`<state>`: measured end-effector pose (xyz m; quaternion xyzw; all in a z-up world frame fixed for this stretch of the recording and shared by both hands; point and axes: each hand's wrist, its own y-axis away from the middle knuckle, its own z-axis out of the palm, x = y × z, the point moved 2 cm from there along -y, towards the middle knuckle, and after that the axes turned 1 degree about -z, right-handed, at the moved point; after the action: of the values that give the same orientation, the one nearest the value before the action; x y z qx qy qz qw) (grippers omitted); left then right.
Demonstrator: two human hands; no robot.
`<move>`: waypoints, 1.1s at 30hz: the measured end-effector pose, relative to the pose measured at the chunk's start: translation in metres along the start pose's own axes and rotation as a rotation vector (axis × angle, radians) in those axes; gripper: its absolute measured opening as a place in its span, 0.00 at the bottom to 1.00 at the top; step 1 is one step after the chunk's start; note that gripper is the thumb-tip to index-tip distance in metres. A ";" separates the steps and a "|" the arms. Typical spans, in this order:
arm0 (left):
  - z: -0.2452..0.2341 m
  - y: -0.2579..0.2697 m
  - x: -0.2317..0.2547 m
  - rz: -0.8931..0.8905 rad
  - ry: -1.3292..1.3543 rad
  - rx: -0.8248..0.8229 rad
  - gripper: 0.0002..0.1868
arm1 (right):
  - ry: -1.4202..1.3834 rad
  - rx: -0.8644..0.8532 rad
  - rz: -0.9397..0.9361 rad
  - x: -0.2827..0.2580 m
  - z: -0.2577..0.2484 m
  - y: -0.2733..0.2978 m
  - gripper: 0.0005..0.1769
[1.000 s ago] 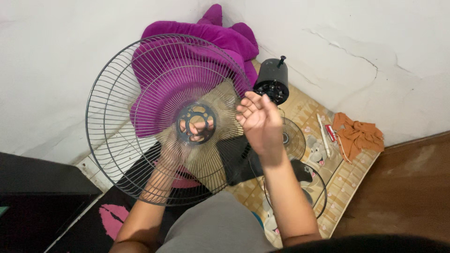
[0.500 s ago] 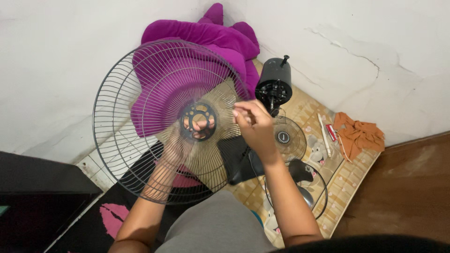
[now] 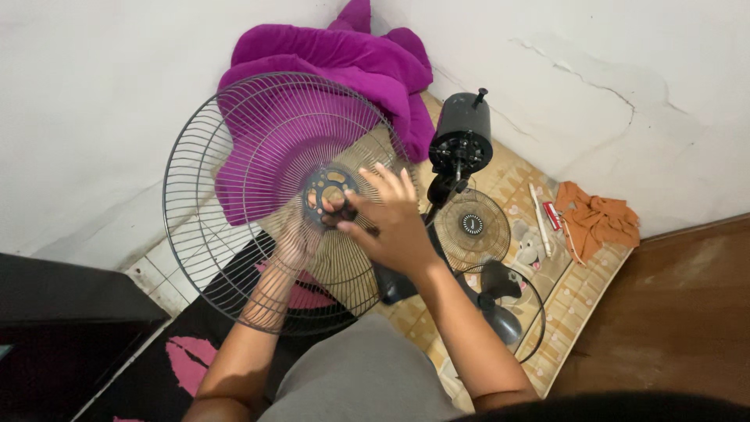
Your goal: The person disassembles a black table fan using a screwdriver. They remove the front grille, unscrew and detach the fan blades, and then remove the rear grille and motor housing. The components are placed on a patterned mat on the floor.
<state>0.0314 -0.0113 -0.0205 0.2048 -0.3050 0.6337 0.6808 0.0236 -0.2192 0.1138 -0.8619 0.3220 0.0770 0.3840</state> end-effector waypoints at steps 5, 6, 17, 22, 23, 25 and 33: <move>0.009 0.000 0.006 0.032 0.071 0.074 0.21 | 0.100 -0.118 -0.040 -0.009 0.005 0.006 0.32; 0.011 0.000 0.007 0.030 0.091 0.070 0.21 | 0.097 -0.116 -0.037 -0.009 0.005 0.007 0.32; 0.031 -0.016 0.006 -0.119 -0.016 0.332 0.27 | -0.418 0.047 0.198 0.024 0.013 0.032 0.10; 0.001 -0.028 -0.005 0.001 -0.488 0.467 0.14 | -0.485 -0.021 0.546 0.050 0.020 0.064 0.18; -0.006 -0.031 -0.010 0.052 -0.541 0.467 0.16 | -0.515 -0.024 0.497 0.049 0.017 0.067 0.16; -0.017 -0.037 -0.020 0.156 -0.648 0.467 0.20 | -0.574 -0.030 0.399 0.041 0.009 0.068 0.16; -0.003 -0.042 -0.022 0.425 -1.266 0.592 0.19 | -0.208 -0.261 0.569 -0.012 -0.018 0.073 0.34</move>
<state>0.0733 -0.0308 -0.0328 0.6438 -0.4892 0.5682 0.1526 -0.0329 -0.2622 0.0856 -0.7669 0.4964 0.3093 0.2642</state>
